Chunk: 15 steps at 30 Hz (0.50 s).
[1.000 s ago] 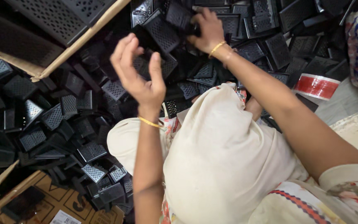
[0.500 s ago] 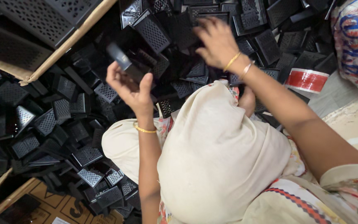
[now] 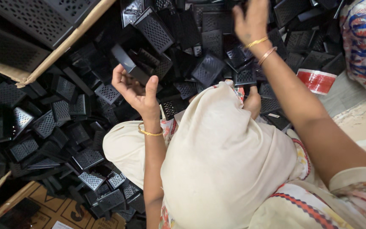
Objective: The person sits on the floor among a large pile of black perforated plastic baskets, picks them up one at a time, and stacks them together before placing the stacked baskets into a cardboard box beside them.
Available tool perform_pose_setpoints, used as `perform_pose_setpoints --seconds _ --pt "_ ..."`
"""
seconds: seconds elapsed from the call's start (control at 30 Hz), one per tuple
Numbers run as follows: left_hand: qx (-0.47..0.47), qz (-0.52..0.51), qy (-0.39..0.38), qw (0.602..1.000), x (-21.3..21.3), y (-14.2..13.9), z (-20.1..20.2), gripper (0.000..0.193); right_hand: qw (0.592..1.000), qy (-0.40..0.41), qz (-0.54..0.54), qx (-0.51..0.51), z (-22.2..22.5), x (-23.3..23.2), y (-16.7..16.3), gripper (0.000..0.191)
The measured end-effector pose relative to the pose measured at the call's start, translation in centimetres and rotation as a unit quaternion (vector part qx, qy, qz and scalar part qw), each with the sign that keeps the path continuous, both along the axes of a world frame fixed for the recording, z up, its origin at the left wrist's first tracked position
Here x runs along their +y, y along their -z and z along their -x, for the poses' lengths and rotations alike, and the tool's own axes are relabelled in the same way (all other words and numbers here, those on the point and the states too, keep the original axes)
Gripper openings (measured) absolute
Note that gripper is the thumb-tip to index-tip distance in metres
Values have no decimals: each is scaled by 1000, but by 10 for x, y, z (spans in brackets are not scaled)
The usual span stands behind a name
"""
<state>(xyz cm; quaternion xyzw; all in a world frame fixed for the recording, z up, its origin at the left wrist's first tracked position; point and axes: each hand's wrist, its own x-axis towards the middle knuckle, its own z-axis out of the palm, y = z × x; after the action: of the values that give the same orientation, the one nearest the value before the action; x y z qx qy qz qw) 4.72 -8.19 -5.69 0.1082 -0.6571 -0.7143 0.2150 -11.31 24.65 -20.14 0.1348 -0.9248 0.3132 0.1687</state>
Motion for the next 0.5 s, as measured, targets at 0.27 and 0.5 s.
perform_pose_setpoints --seconds 0.27,0.5 --pt "0 46 0 999 5 3 -1 78 967 -91 -105 -214 -37 -60 -9 34" --pt "-56 82 24 995 22 -3 1 76 951 -35 194 -236 -24 -66 -30 24"
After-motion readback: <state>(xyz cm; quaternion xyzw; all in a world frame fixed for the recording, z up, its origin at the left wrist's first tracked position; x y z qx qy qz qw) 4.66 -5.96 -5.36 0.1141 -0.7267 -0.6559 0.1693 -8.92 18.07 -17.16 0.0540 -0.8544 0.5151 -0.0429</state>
